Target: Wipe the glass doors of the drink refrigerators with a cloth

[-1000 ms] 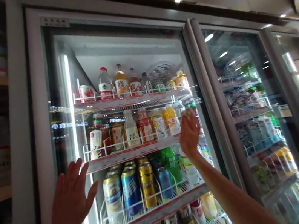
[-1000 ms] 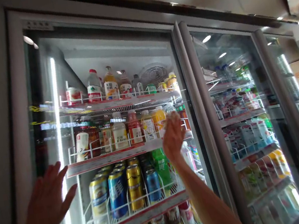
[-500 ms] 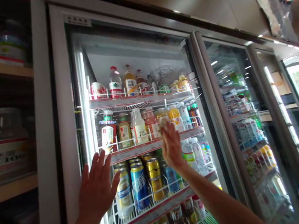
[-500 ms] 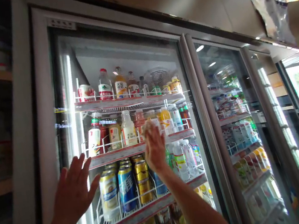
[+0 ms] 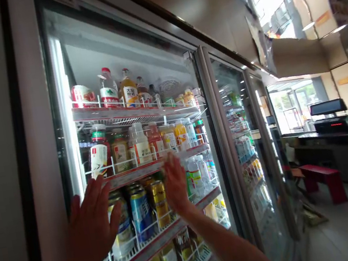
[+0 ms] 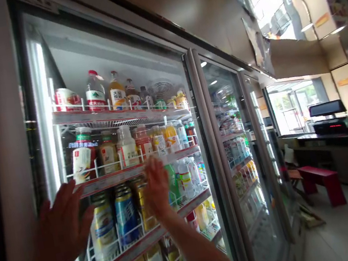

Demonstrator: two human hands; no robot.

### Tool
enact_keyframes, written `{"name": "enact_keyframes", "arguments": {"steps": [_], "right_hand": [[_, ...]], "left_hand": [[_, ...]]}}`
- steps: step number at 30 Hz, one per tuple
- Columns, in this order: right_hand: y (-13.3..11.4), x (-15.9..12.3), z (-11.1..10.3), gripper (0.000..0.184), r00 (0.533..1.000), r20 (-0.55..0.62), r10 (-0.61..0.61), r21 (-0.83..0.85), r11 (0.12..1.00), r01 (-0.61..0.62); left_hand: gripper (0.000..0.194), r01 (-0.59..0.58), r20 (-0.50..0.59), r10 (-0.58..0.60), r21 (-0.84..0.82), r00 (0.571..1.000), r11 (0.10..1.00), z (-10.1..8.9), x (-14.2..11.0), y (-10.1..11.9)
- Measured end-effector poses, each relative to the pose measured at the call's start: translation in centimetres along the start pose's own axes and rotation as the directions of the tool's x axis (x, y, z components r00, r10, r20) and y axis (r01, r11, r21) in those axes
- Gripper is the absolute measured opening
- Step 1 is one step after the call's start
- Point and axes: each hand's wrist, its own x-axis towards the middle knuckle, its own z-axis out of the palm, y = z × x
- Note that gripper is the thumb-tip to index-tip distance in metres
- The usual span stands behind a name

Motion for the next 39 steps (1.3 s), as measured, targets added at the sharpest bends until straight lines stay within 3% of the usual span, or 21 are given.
{"name": "enact_keyframes", "arguments": {"steps": [3,5,6,8,10,12,14,16,18,20,21,23,25,27,28,30,32,34,36,37,39], "right_hand": [[-5.0,-2.0,1.1,0.051,0.958,0.067,-0.279,0.009,0.96,0.279],[-3.4,-2.9,1.3,0.049,0.93,0.113,-0.351,0.021,0.936,0.351],[-1.1,-3.1,1.2,0.048,0.95,0.12,-0.287,0.013,0.958,0.287],[4.6,-2.5,0.9,0.047,0.997,0.068,0.03,-0.019,0.999,-0.029],[9.0,-1.2,0.8,0.048,0.929,-0.081,0.361,0.0,0.932,-0.363],[9.6,-0.2,1.1,0.049,0.835,-0.182,0.52,0.064,0.853,-0.517],[6.2,-0.4,1.7,0.05,0.874,-0.174,0.454,0.102,0.891,-0.443],[1.4,-1.8,2.3,0.054,0.988,-0.059,0.144,0.112,0.984,-0.137],[-1.4,-3.7,2.7,0.055,0.969,0.016,-0.245,0.143,0.96,0.24],[0.4,-5.0,2.5,0.054,0.929,0.035,-0.367,0.138,0.923,0.36],[2.9,-5.2,2.2,0.053,0.951,0.028,-0.309,0.116,0.946,0.303],[9.7,-4.8,1.6,0.05,0.999,-0.036,-0.016,0.061,0.998,0.018],[15.7,-3.6,1.3,0.047,0.937,-0.162,0.311,0.076,0.95,-0.302],[17.5,-2.7,1.4,0.047,0.843,-0.239,0.482,0.132,0.876,-0.463],[16.4,-2.6,1.5,0.048,0.832,-0.247,0.496,0.158,0.868,-0.471],[11.2,-3.4,1.9,0.049,0.901,-0.193,0.389,0.194,0.915,-0.353],[5.1,-5.0,2.2,0.05,0.997,-0.048,0.057,0.228,0.973,-0.045],[1.8,-6.8,2.1,0.052,0.952,0.034,-0.304,0.272,0.919,0.284],[3.5,-7.7,1.6,0.051,0.924,0.062,-0.378,0.266,0.898,0.35],[5.9,-7.6,1.5,0.05,0.955,0.049,-0.292,0.238,0.932,0.272],[11.6,-6.6,1.4,0.048,0.998,-0.044,0.055,0.172,0.984,-0.046]], "left_hand": [[0.065,0.041,0.02,-0.04,-0.055,0.999,0.998,0.1,-1.9,1.1],[0.065,0.044,0.04,-0.042,-0.048,0.998,0.998,0.3,-3.1,1.4],[0.065,0.043,0.054,-0.041,-0.039,0.998,0.998,0.3,-3.6,1.5],[0.066,0.025,0.073,-0.023,-0.026,0.997,0.999,0.5,-4.1,1.5],[0.066,0.036,0.092,-0.034,-0.021,0.995,0.999,0.6,-4.2,1.4],[0.066,0.055,0.108,-0.053,-0.022,0.993,0.998,0.6,-4.0,1.6],[0.064,0.091,0.113,-0.086,-0.035,0.99,0.995,0.6,-3.9,1.8],[0.062,0.106,0.107,-0.1,-0.054,0.989,0.993,0.6,-3.8,1.9],[0.061,0.102,0.097,-0.096,-0.055,0.991,0.993,0.8,-3.9,1.8],[0.062,0.086,0.091,-0.083,-0.028,0.992,0.996,1.1,-4.0,1.7],[0.062,0.083,0.096,-0.081,-0.01,0.992,0.997,1.2,-4.1,1.7],[0.062,0.075,0.114,-0.078,0.03,0.99,0.997,1.4,-4.2,1.7],[0.062,0.074,0.124,-0.082,0.062,0.989,0.995,1.5,-4.2,1.9],[0.062,0.09,0.123,-0.099,0.079,0.987,0.993,1.6,-4.0,2.2],[0.062,0.101,0.12,-0.11,0.082,0.987,0.992,1.6,-3.9,2.3],[0.062,0.121,0.132,-0.13,0.076,0.983,0.99,1.5,-3.6,2.6],[0.061,0.145,0.152,-0.154,0.066,0.976,0.987,1.3,-3.4,2.9],[0.059,0.158,0.178,-0.164,0.049,0.97,0.986,0.8,-3.7,3.2],[0.059,0.153,0.197,-0.156,0.032,0.968,0.988,0.1,-4.5,3.3],[0.059,0.151,0.211,-0.153,0.029,0.965,0.988,-0.3,-5.0,3.3],[0.06,0.138,0.232,-0.145,0.047,0.962,0.989,-0.9,-6.3,3.1]]}}
